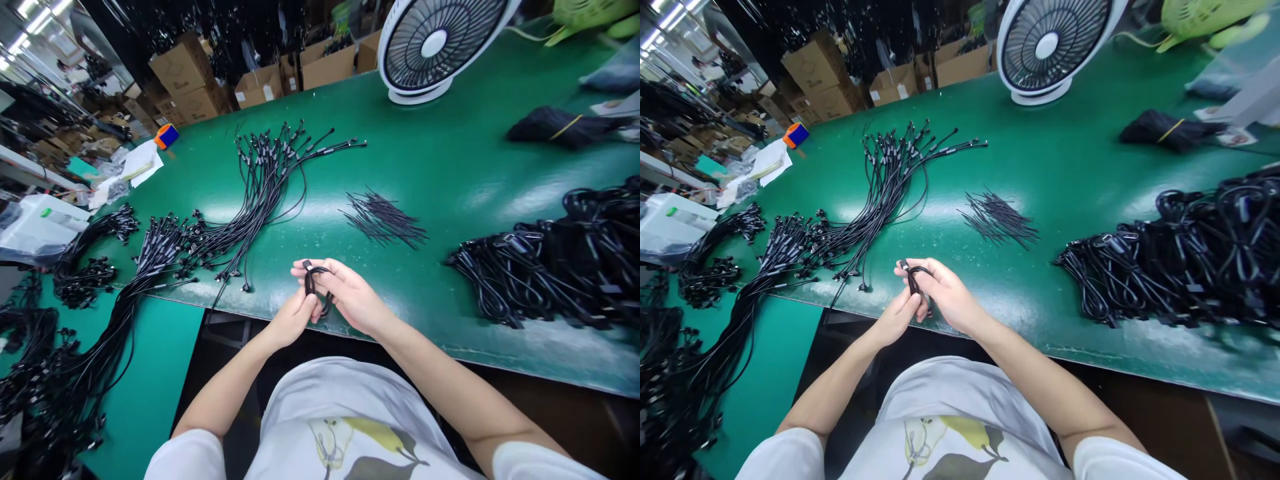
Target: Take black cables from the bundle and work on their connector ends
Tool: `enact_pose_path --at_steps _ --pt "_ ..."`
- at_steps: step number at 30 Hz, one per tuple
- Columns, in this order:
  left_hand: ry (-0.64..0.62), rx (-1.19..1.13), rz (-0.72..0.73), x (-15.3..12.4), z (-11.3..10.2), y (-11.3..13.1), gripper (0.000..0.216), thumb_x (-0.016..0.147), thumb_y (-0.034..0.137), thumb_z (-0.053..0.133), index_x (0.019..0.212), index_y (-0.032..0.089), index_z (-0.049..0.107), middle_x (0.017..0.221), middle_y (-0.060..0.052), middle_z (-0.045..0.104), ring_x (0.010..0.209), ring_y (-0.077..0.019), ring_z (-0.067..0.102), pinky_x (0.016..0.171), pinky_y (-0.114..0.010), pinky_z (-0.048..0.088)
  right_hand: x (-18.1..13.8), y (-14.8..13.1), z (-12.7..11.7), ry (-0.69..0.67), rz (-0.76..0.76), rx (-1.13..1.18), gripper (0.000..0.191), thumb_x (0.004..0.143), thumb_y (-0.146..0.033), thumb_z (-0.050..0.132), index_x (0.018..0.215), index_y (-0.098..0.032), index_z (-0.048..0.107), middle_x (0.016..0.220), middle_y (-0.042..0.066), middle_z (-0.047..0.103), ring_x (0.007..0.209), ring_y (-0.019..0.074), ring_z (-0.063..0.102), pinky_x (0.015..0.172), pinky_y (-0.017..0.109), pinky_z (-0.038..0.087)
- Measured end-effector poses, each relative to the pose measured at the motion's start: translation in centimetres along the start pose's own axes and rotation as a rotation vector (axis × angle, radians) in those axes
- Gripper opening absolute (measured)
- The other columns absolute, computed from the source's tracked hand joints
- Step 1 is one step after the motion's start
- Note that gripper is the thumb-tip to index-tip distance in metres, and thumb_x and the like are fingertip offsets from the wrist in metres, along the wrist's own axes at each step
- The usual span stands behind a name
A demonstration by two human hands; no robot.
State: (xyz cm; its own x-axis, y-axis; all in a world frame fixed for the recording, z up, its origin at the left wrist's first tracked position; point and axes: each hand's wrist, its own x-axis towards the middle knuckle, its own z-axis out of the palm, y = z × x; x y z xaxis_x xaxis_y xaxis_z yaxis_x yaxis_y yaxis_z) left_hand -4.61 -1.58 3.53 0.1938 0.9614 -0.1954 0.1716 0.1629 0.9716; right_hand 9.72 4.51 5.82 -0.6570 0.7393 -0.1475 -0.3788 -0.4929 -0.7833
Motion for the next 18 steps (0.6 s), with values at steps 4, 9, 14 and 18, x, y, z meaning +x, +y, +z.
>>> enact_pose_path --at_steps 4,9,14,18 --pt "-0.169 -0.094 -0.026 0.3 0.5 -0.3 0.045 0.094 0.059 0.038 0.075 0.019 0.046 0.067 0.0 0.048 0.071 -0.0152 0.048 0.079 -0.032 0.042 0.8 -0.2 -0.2 0.086 0.017 0.091 0.035 0.083 -0.051 0.065 0.086 -0.021 0.049 0.075 -0.003 0.055 0.056 0.0076 0.047 0.046 0.019 0.039" --pt "-0.084 -0.201 -0.046 1.0 0.5 -0.1 0.048 0.087 0.06 0.053 0.078 0.014 0.063 0.083 -0.006 0.058 0.091 -0.0186 0.053 0.092 -0.032 0.04 1.8 -0.9 -0.4 0.091 -0.073 0.161 0.035 0.085 -0.05 0.065 0.099 -0.02 0.052 0.066 -0.008 0.041 0.047 0.0017 0.025 0.045 0.015 0.021" --pt "-0.091 -0.502 -0.167 1.2 1.2 0.4 0.049 0.077 0.06 0.067 0.09 0.013 0.066 0.086 -0.007 0.066 0.086 -0.0202 0.062 0.088 -0.036 0.045 2.1 -1.0 -0.3 0.031 -0.081 0.111 0.034 0.087 -0.052 0.061 0.094 -0.021 0.051 0.064 -0.008 0.035 0.047 0.0027 0.019 0.044 0.016 0.015" --pt "-0.187 -0.734 -0.218 0.9 2.0 0.9 0.04 0.083 0.053 0.064 0.09 0.014 0.059 0.06 0.003 0.055 0.05 -0.01 0.051 0.069 -0.033 0.05 2.2 -1.4 -0.7 -0.016 -0.063 0.088 0.034 0.088 -0.052 0.06 0.091 -0.019 0.051 0.065 -0.008 0.036 0.048 0.0027 0.022 0.044 0.016 0.018"
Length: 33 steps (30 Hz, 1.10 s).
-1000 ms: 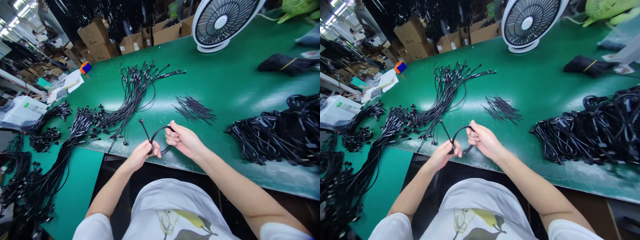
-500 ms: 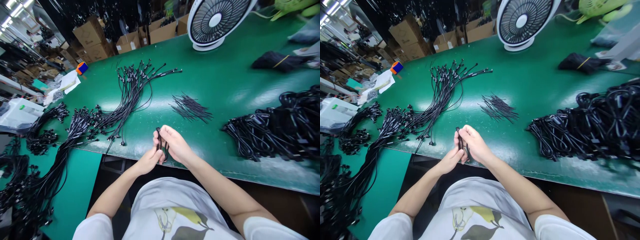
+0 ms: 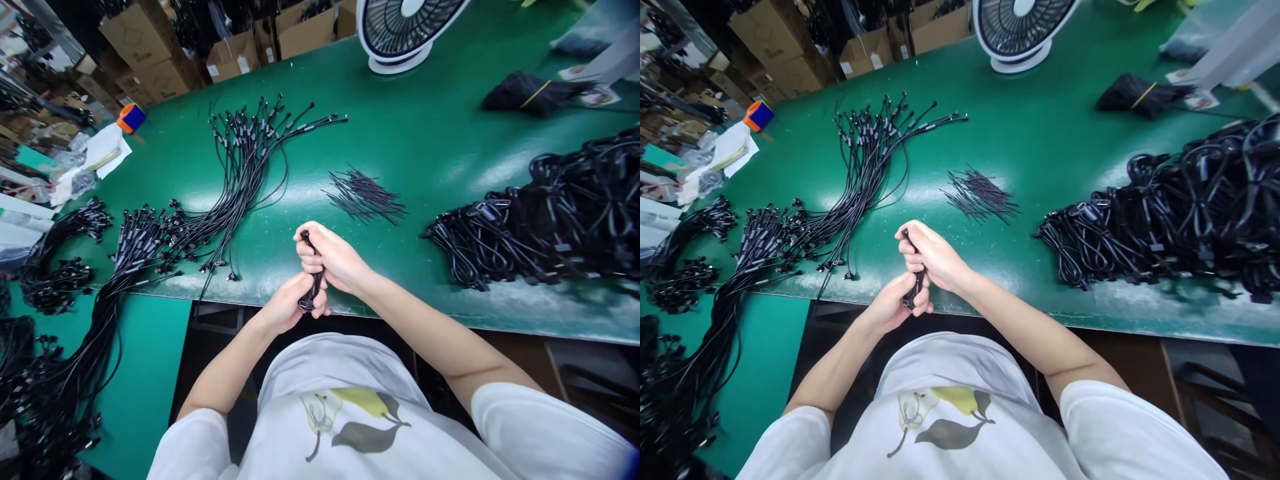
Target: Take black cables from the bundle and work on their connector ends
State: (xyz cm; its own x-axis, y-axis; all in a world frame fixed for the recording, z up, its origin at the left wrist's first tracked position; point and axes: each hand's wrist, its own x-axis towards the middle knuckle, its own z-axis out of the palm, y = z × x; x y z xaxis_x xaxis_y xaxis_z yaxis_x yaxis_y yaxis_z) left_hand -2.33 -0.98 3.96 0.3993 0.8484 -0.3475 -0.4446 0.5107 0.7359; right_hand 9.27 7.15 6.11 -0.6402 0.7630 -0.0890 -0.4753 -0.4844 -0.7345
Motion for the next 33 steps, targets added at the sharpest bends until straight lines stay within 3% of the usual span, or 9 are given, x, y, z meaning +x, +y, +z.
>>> enact_pose_path --at_steps 4,9,12,14,16,19,23,27,33 --pt "0.035 -0.137 -0.051 0.3 0.8 0.3 0.038 0.079 0.044 0.072 0.093 0.011 0.059 0.07 0.002 0.051 0.064 -0.0108 0.055 0.078 -0.033 0.051 -0.1 -0.4 -0.8 0.001 -0.001 -0.031 0.034 0.09 -0.054 0.055 0.093 -0.02 0.052 0.066 -0.007 0.037 0.048 0.003 0.021 0.042 0.015 0.018" --pt "0.082 -0.221 -0.147 1.5 1.3 0.6 0.029 0.087 0.04 0.055 0.081 0.013 0.058 0.061 0.004 0.037 0.056 -0.0105 0.044 0.059 -0.026 0.044 0.0 -0.1 -1.5 -0.008 -0.043 -0.069 0.04 0.09 -0.06 0.051 0.105 -0.023 0.052 0.069 -0.007 0.037 0.048 0.0035 0.023 0.042 0.015 0.022" --pt "0.106 -0.166 -0.14 2.0 1.3 0.5 0.028 0.086 0.04 0.053 0.077 0.014 0.057 0.059 0.005 0.033 0.054 -0.0106 0.04 0.057 -0.026 0.041 0.1 0.1 -2.2 0.049 -0.129 -0.19 0.04 0.091 -0.059 0.049 0.112 -0.025 0.047 0.071 -0.007 0.038 0.048 0.0047 0.032 0.045 0.018 0.034" --pt "0.1 -0.097 -0.086 2.0 1.0 0.3 0.028 0.084 0.042 0.06 0.08 0.014 0.057 0.06 0.005 0.034 0.055 -0.0104 0.041 0.059 -0.026 0.041 -0.2 -0.3 -3.1 0.117 -0.292 -0.461 0.039 0.092 -0.055 0.05 0.118 -0.026 0.044 0.079 -0.004 0.047 0.057 0.0079 0.048 0.057 0.025 0.048" --pt "0.122 0.03 -0.016 1.7 0.3 0.2 0.033 0.082 0.047 0.063 0.082 0.015 0.056 0.062 0.005 0.036 0.057 -0.0108 0.042 0.061 -0.027 0.041 -1.1 -1.0 -4.2 0.108 -0.505 -0.895 0.039 0.092 -0.049 0.054 0.122 -0.026 0.046 0.097 0.003 0.058 0.084 0.0153 0.061 0.082 0.037 0.051" --pt "0.154 0.384 0.047 1.0 -0.9 0.3 0.039 0.088 0.053 0.054 0.079 0.016 0.055 0.063 0.003 0.044 0.062 -0.013 0.047 0.067 -0.028 0.041 -3.0 -1.9 -5.6 -0.176 -0.719 -1.557 0.028 0.096 -0.034 0.049 0.123 -0.028 0.054 0.117 0.006 0.063 0.117 0.022 0.055 0.106 0.052 0.035" --pt "0.021 0.773 -0.049 0.5 -1.8 0.1 0.037 0.096 0.048 0.038 0.084 0.017 0.055 0.064 0.002 0.051 0.063 -0.0148 0.05 0.07 -0.03 0.04 -5.0 -1.4 -6.4 -0.489 -0.804 -2.02 0.028 0.097 -0.012 0.035 0.103 -0.017 0.062 0.087 0.003 0.066 0.088 0.017 0.06 0.102 0.047 0.036" --pt "0.002 0.972 -0.034 0.5 -2.0 -0.5 0.032 0.098 0.04 0.033 0.081 0.019 0.051 0.068 0.001 0.053 0.066 -0.0152 0.051 0.069 -0.028 0.038 -5.3 -0.3 -6.6 -0.493 -0.763 -2.151 0.021 0.095 -0.015 0.04 0.089 -0.015 0.06 0.074 0.002 0.057 0.071 0.0166 0.051 0.081 0.037 0.039" --pt "0.066 1.266 0.093 1.2 -2.3 -0.4 0.027 0.097 0.036 0.039 0.083 0.02 0.056 0.081 -0.003 0.06 0.074 -0.0177 0.053 0.071 -0.028 0.037 -4.5 0.6 -6.7 -0.455 -0.778 -2.193 0.028 0.097 -0.012 0.035 0.082 -0.015 0.059 0.072 0.003 0.053 0.07 0.0167 0.045 0.081 0.035 0.032"
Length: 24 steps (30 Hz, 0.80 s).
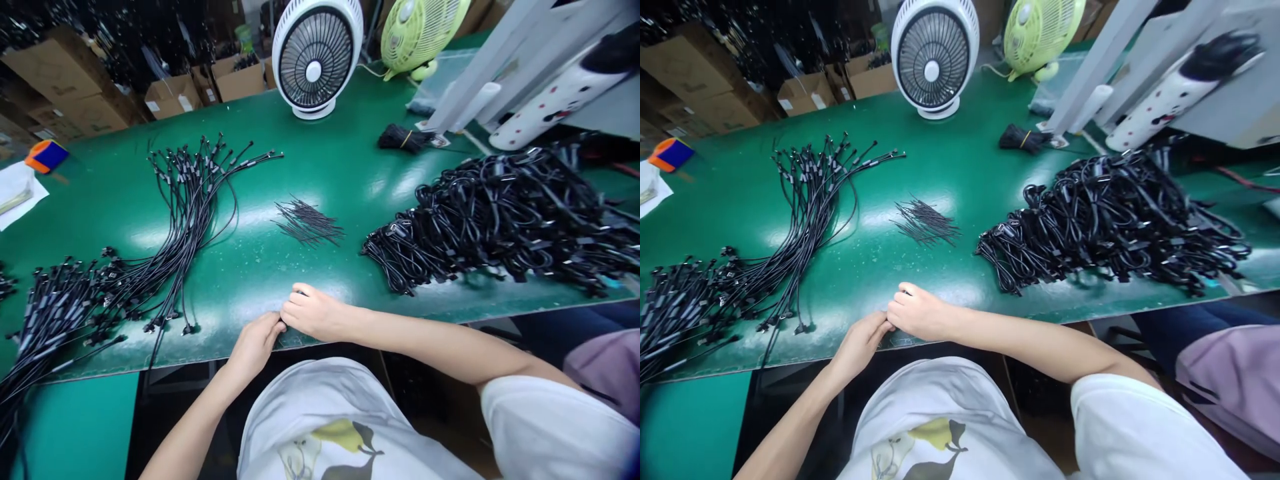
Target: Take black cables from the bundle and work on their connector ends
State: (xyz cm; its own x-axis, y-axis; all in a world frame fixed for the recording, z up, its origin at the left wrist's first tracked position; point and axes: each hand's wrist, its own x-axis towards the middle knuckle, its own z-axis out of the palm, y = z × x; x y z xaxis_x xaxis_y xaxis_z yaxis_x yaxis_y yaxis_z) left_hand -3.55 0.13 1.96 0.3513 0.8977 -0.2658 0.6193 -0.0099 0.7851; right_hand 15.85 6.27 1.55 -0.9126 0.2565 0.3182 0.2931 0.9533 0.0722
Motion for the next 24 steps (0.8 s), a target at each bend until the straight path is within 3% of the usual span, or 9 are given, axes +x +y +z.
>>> enact_pose_path --at_steps 5,8,10,12,13,15,19,24 --pt "0.025 0.08 -0.029 -0.3 0.4 0.2 0.033 0.098 0.038 0.033 0.082 0.019 0.056 0.072 -0.002 0.055 0.066 -0.0174 0.049 0.066 -0.029 0.035 0.4 0.1 -0.5 -0.098 0.079 0.204 0.028 0.099 -0.021 0.041 0.083 -0.014 0.064 0.076 0.004 0.059 0.073 0.0163 0.05 0.09 0.036 0.036" --pt "0.066 -0.075 -0.08 -0.6 0.7 -0.2 0.035 0.097 0.041 0.035 0.081 0.018 0.057 0.062 0.001 0.05 0.06 -0.0154 0.046 0.064 -0.029 0.034 0.4 3.0 -1.7 -0.092 0.131 0.499 0.031 0.096 -0.04 0.05 0.11 -0.016 0.065 0.098 0.007 0.066 0.093 0.0175 0.057 0.09 0.033 0.041" --pt "0.138 -0.321 -0.116 -0.6 0.7 -0.7 0.037 0.096 0.046 0.038 0.082 0.017 0.057 0.06 0.002 0.047 0.059 -0.0138 0.046 0.063 -0.028 0.035 0.3 6.5 -2.0 -0.022 0.367 0.494 0.038 0.098 -0.041 0.046 0.124 -0.018 0.059 0.115 0.008 0.064 0.105 0.0181 0.057 0.09 0.031 0.043" --pt "0.23 -0.614 -0.145 -0.6 0.6 -0.9 0.038 0.093 0.051 0.043 0.081 0.017 0.055 0.059 0.004 0.043 0.057 -0.012 0.044 0.06 -0.026 0.035 0.1 10.3 -1.3 -0.023 0.768 0.236 0.036 0.1 -0.035 0.038 0.124 -0.016 0.06 0.122 0.011 0.06 0.108 0.0206 0.055 0.088 0.032 0.043" --pt "0.266 -0.744 -0.155 -0.6 0.5 -1.0 0.039 0.091 0.053 0.047 0.081 0.017 0.054 0.059 0.005 0.041 0.056 -0.011 0.043 0.058 -0.025 0.035 -0.1 12.0 -0.6 -0.083 0.936 0.086 0.035 0.1 -0.03 0.038 0.122 -0.014 0.061 0.123 0.013 0.059 0.107 0.0223 0.055 0.085 0.033 0.043" --pt "0.294 -0.926 -0.17 -0.6 0.6 -0.8 0.04 0.087 0.055 0.055 0.081 0.016 0.054 0.06 0.006 0.038 0.053 -0.0091 0.041 0.054 -0.023 0.034 -0.5 14.6 0.9 -0.214 1.101 -0.098 0.032 0.097 -0.022 0.04 0.113 -0.009 0.065 0.119 0.017 0.059 0.101 0.0243 0.055 0.078 0.033 0.041" --pt "0.278 -1.038 -0.201 -1.0 0.9 -0.6 0.042 0.082 0.056 0.062 0.08 0.014 0.054 0.061 0.007 0.037 0.05 -0.0063 0.039 0.05 -0.021 0.033 -1.0 15.8 2.8 -0.249 1.091 -0.178 0.029 0.094 -0.014 0.039 0.101 -0.006 0.066 0.106 0.018 0.061 0.091 0.0224 0.053 0.071 0.031 0.036" --pt "0.301 -1.118 -0.189 -1.2 1.1 -1.0 0.044 0.08 0.056 0.065 0.081 0.013 0.055 0.061 0.007 0.037 0.049 -0.0046 0.035 0.048 -0.021 0.03 -1.4 15.1 1.7 -0.214 1.03 -0.25 0.032 0.094 -0.016 0.038 0.09 -0.008 0.068 0.099 0.018 0.062 0.087 0.0233 0.054 0.065 0.032 0.032"
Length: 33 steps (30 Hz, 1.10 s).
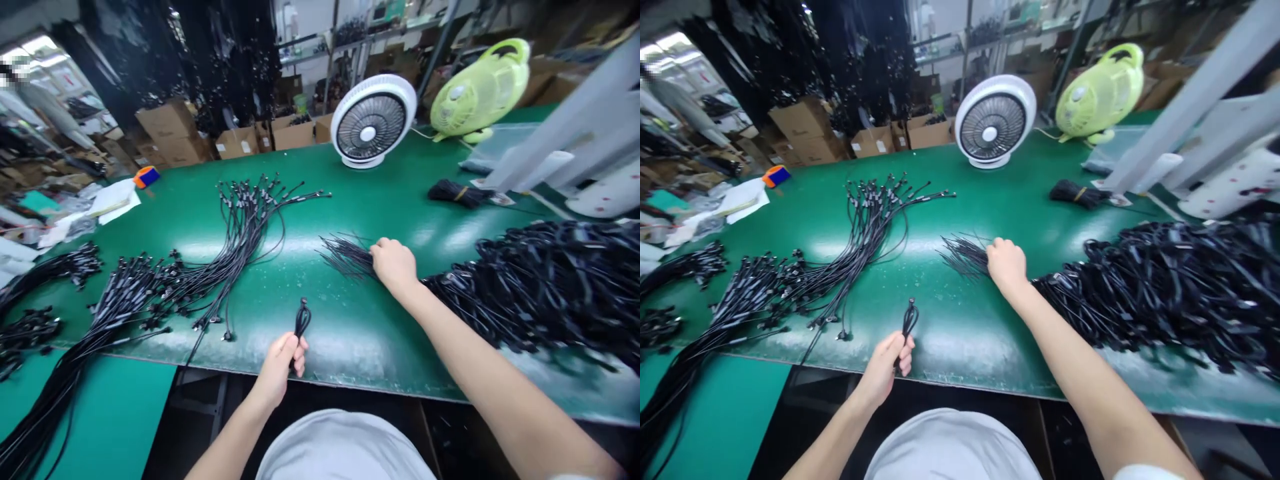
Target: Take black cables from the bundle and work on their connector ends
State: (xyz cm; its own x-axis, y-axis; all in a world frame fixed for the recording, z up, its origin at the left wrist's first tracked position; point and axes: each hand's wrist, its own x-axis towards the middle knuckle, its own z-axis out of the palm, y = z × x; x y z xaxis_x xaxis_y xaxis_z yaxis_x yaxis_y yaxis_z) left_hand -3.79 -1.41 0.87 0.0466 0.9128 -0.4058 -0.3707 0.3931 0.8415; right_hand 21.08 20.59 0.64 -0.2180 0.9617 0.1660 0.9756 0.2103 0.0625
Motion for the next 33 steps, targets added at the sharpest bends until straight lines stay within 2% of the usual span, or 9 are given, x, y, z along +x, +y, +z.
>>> enact_pose_path --at_steps 4,7,10,13,19,22,25,29,33 --pt "0.015 -0.068 0.021 0.1 0.1 0.4 0.048 0.076 0.058 0.068 0.084 0.012 0.057 0.06 0.007 0.036 0.048 -0.0041 0.033 0.045 -0.02 0.027 -0.9 -0.4 -0.9 0.085 0.024 0.061 0.037 0.097 -0.025 0.035 0.094 -0.011 0.068 0.092 0.016 0.064 0.08 0.0235 0.057 0.063 0.032 0.035" --pt "0.019 -0.116 0.039 0.0 0.7 0.7 0.053 0.076 0.057 0.068 0.1 0.011 0.057 0.061 0.008 0.036 0.048 -0.0045 0.034 0.046 -0.02 0.028 -3.5 -3.1 -1.3 0.117 -0.048 0.428 0.031 0.095 -0.032 0.041 0.096 -0.016 0.068 0.095 0.011 0.068 0.085 0.0227 0.062 0.072 0.032 0.044" --pt "-0.008 -0.162 0.038 0.2 1.1 0.5 0.068 0.077 0.057 0.068 0.126 0.016 0.045 0.063 0.008 0.039 0.049 -0.0059 0.036 0.047 -0.02 0.03 -7.7 -7.5 -2.0 -0.077 -0.262 0.866 0.025 0.093 -0.035 0.047 0.086 -0.021 0.066 0.088 0.004 0.071 0.082 0.0192 0.065 0.075 0.029 0.05" --pt "-0.063 -0.122 0.051 0.7 1.0 0.0 0.068 0.079 0.057 0.065 0.129 0.015 0.044 0.064 0.007 0.04 0.05 -0.0067 0.038 0.049 -0.021 0.033 -11.4 -10.9 -2.8 -0.222 -0.471 0.993 0.02 0.094 -0.027 0.046 0.087 -0.022 0.065 0.081 0.001 0.068 0.073 0.0149 0.063 0.067 0.025 0.05" --pt "0.049 0.327 0.235 1.3 0.0 -0.2 0.038 0.09 0.049 0.049 0.093 0.014 0.061 0.06 0.005 0.046 0.05 -0.0079 0.043 0.056 -0.024 0.039 -11.9 -11.5 -4.2 0.312 -0.849 0.512 0.024 0.095 -0.014 0.041 0.09 -0.015 0.065 0.078 0.005 0.063 0.07 0.0158 0.056 0.066 0.028 0.044" --pt "0.067 0.452 0.18 1.7 0.0 -0.1 0.037 0.089 0.05 0.045 0.085 0.016 0.06 0.053 0.006 0.046 0.048 -0.0087 0.043 0.055 -0.024 0.038 -11.0 -11.1 -4.3 0.519 -1.097 0.29 0.029 0.092 -0.006 0.039 0.089 -0.012 0.067 0.093 0.01 0.066 0.082 0.0183 0.058 0.076 0.033 0.044" --pt "0.018 0.479 0.096 2.0 0.1 -0.2 0.039 0.085 0.052 0.047 0.069 0.018 0.054 0.048 0.005 0.045 0.044 -0.0092 0.044 0.051 -0.024 0.036 -10.6 -10.8 -4.2 0.55 -1.265 0.206 0.032 0.09 -0.004 0.036 0.094 -0.011 0.067 0.116 0.013 0.064 0.104 0.0216 0.057 0.087 0.036 0.043" --pt "-0.063 0.364 0.01 2.2 0.3 -0.1 0.03 0.076 0.048 0.056 0.07 0.018 0.054 0.048 0.006 0.045 0.043 -0.0083 0.041 0.049 -0.024 0.035 -10.4 -10.6 -4.2 0.505 -1.351 0.121 0.027 0.09 -0.006 0.038 0.097 -0.011 0.064 0.087 0.009 0.065 0.078 0.0194 0.058 0.074 0.036 0.044" --pt "-0.093 0.284 -0.066 2.4 0.5 0.4 0.033 0.069 0.05 0.061 0.068 0.018 0.054 0.047 0.006 0.045 0.044 -0.0084 0.04 0.048 -0.025 0.034 -10.2 -10.4 -4.5 0.54 -1.376 0.015 0.035 0.088 -0.005 0.036 0.112 -0.007 0.06 0.095 0.013 0.064 0.081 0.022 0.058 0.073 0.039 0.043"
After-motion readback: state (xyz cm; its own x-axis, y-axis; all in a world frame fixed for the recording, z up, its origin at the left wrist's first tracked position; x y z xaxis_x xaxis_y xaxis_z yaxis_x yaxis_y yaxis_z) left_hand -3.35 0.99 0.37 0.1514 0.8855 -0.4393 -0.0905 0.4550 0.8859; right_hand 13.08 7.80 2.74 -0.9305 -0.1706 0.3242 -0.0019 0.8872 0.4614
